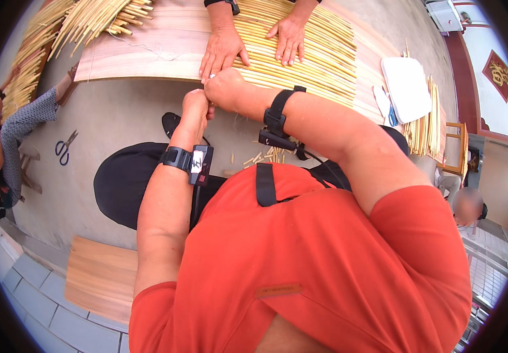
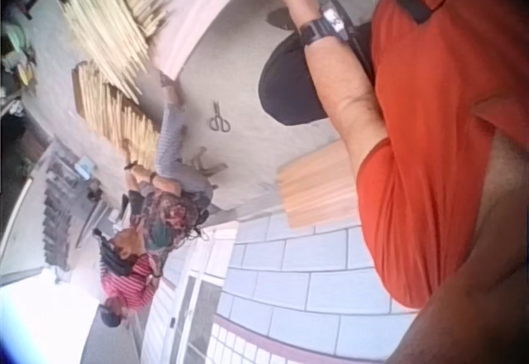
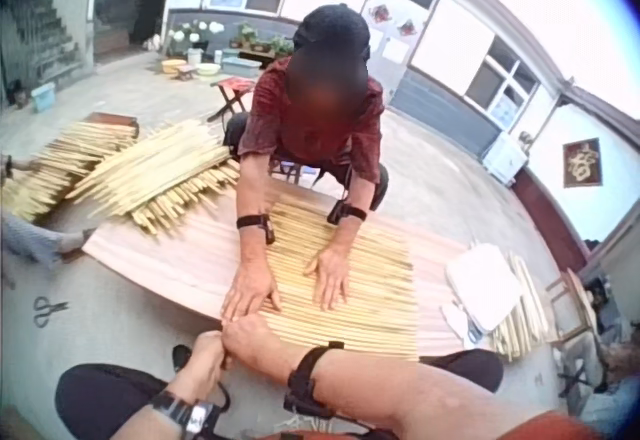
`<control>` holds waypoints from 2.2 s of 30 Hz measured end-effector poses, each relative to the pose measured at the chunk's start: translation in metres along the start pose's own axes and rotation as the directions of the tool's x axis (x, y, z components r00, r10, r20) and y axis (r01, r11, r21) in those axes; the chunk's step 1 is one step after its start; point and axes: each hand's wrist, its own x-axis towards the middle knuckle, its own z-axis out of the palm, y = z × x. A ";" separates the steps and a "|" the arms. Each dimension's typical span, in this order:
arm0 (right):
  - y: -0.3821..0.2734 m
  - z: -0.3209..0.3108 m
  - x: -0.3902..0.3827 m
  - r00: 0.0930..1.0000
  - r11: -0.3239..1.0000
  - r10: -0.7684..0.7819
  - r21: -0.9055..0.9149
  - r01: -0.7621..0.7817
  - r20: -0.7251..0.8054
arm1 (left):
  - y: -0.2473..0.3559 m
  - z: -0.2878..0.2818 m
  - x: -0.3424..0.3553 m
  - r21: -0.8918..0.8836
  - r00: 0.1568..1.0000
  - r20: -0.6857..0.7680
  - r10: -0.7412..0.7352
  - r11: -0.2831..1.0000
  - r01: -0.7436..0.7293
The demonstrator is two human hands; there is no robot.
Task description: The person threads a thin string through narrow bamboo strips to weave a mat, using their hands to position the strips and pull the string tight.
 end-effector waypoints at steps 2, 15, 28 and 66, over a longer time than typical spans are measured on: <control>-0.005 0.005 0.000 0.997 0.996 0.054 0.068 -0.058 0.061 | -0.003 0.000 0.003 -0.003 0.999 -0.014 -0.029 1.000 0.029; -0.016 0.008 -0.003 0.990 0.980 0.136 0.142 -0.139 0.032 | -0.006 -0.009 0.010 -0.004 0.999 0.042 0.000 1.000 0.000; 0.013 0.010 -0.078 0.743 0.717 0.561 0.663 -0.216 -0.364 | -0.031 -0.047 0.039 0.678 0.562 0.211 0.799 0.295 -0.673; -0.029 0.030 -0.112 0.980 0.368 -0.196 0.929 0.034 0.041 | -0.042 -0.036 0.043 0.600 0.790 0.228 0.569 0.557 -0.574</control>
